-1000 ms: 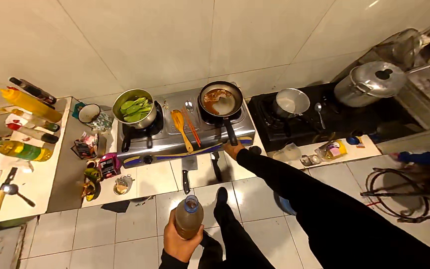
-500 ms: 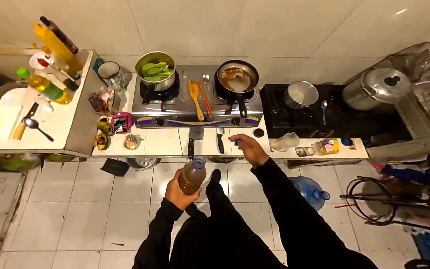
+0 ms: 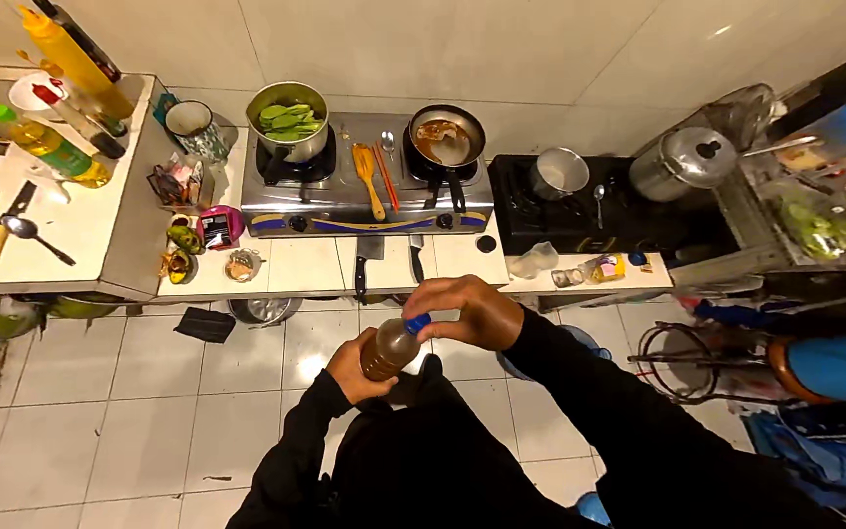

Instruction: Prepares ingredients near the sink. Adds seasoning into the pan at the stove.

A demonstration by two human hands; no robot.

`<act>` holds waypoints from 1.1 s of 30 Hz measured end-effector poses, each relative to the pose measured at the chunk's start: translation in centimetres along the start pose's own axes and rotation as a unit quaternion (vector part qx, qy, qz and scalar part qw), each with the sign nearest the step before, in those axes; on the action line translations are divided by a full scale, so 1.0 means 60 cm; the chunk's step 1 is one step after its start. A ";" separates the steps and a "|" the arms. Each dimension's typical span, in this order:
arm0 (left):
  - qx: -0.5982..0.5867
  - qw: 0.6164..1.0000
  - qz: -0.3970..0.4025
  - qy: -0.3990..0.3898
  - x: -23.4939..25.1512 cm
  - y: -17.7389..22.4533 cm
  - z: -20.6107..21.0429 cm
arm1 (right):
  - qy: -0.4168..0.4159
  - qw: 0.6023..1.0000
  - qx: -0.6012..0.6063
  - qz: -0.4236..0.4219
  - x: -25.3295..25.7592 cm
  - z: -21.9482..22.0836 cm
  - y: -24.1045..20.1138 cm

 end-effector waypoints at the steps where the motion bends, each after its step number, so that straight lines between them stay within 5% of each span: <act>1: 0.032 0.999 -0.021 0.016 -0.005 -0.004 0.002 | 0.011 0.999 -0.030 0.035 -0.007 0.005 0.012; 6: 0.233 0.958 -0.119 0.119 -0.019 -0.040 0.041 | 0.070 0.914 -0.019 0.399 -0.106 0.052 0.167; 10: 0.303 0.936 -0.182 -0.002 -0.012 -0.119 0.140 | 0.094 0.819 0.127 0.552 -0.240 0.140 0.292; 15: 0.277 0.957 -0.080 0.020 0.009 -0.172 0.259 | 0.029 0.837 0.146 0.526 -0.327 0.209 0.362; 19: 0.228 0.962 -0.147 0.030 0.044 -0.284 0.344 | 0.064 0.849 0.113 0.512 -0.347 0.218 0.471; 22: 0.241 0.893 -0.375 -0.059 -0.041 -0.416 0.409 | 0.009 0.834 0.074 0.547 -0.348 0.276 0.628; 26: 0.174 0.744 -0.632 -0.134 -0.244 -0.526 0.494 | -0.041 0.798 0.022 0.601 -0.360 0.366 0.896; 30: 0.200 0.675 -0.700 -0.122 -0.283 -0.554 0.526 | -0.011 0.797 -0.018 0.603 -0.347 0.432 1.140; 33: 0.216 0.669 -0.705 -0.090 -0.292 -0.556 0.534 | -0.001 0.786 -0.032 0.617 -0.281 0.426 1.169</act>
Point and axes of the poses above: each hand's wrist, its own x-axis towards the middle knuckle, its own z-axis out of the palm, y = z × x, the point moved 10 cm from there along x, towards the middle knuckle, and after that the axes turned 9 degrees about x, right-handed, at the moved point
